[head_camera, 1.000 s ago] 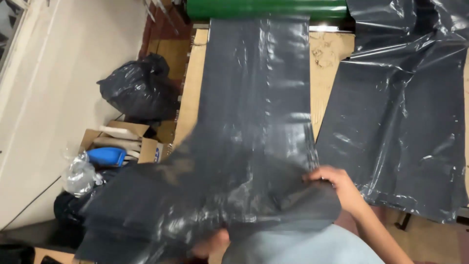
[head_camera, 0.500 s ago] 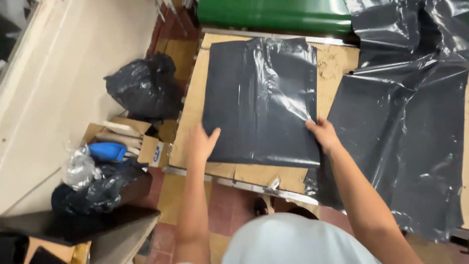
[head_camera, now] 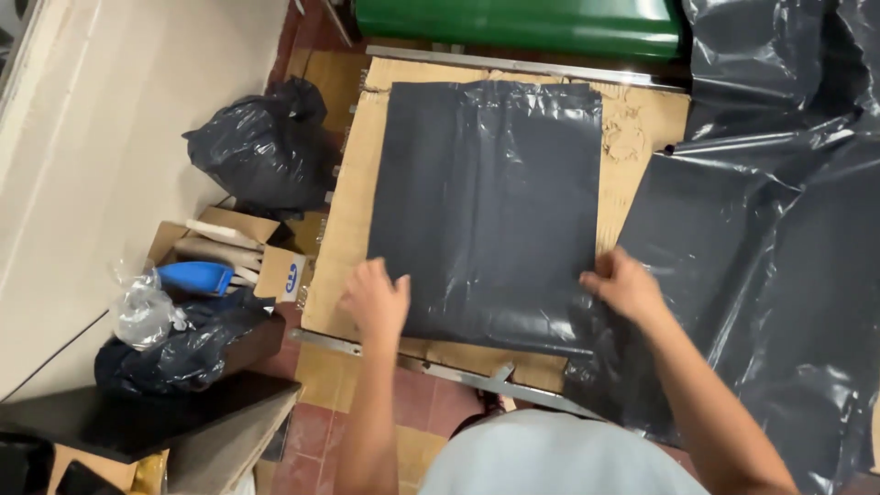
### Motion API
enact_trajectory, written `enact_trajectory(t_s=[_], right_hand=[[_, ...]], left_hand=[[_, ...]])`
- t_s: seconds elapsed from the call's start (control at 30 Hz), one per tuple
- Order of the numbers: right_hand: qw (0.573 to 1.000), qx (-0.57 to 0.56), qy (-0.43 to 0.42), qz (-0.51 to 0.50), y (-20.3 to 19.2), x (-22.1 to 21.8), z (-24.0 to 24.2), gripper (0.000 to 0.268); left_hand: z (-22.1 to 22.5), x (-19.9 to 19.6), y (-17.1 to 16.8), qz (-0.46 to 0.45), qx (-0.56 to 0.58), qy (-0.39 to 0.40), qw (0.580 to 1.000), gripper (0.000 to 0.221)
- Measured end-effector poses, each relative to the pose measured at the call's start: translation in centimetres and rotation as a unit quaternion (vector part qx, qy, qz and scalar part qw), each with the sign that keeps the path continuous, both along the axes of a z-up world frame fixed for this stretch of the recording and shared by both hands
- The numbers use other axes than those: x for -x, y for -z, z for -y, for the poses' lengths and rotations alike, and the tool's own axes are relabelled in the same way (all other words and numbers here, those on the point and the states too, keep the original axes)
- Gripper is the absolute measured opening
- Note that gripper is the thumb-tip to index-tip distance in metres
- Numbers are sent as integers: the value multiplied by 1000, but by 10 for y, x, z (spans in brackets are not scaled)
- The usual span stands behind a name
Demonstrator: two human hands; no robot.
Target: Folding plastic bags coming off a conveyor belt and organizing them into a plastic crate.
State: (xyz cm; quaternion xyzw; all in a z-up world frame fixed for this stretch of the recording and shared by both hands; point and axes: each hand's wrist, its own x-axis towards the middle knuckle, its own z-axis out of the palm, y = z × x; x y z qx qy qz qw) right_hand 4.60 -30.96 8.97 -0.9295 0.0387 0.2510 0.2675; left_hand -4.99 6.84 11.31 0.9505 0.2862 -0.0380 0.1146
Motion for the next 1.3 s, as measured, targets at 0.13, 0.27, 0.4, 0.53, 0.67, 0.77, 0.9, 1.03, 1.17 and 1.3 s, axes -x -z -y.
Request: enact_trajectory(t_s=[0.13,0.27,0.4,0.53,0.67,0.77,0.9,1.03,1.17,1.3], right_hand=[[978,4,-26,206,35,-131,-2,56],[959,19,-103,264,22,-237,-41,79],[945,147,-166,239,41,-278,-70,110],[946,158,-183,215,97,-280,-75,65],[916,-16,-158,368,20,-161,-69,24],[885,-117,-184,412,5,-48,-48,20],[870,-86,-253,413,42,57,-30,25],[892,2,-270,362,51,97,-35,41],[914,28,-239,325,3,89,-59,48],[877,-29,-217,427,-6,36,-136,61]], left_hand=[[65,-73,33,175,-105,217,955,54],[106,-106,48,184,-35,313,931,61],[112,-107,54,141,33,304,942,64],[80,-126,99,109,126,255,953,54],[25,-151,68,158,576,18,802,72],[-37,-139,58,106,789,-150,586,100],[-165,-141,152,74,251,94,961,81],[-97,-103,54,84,728,-108,671,77],[-77,-100,63,159,272,-10,949,54],[1,-96,69,218,-79,316,920,60]])
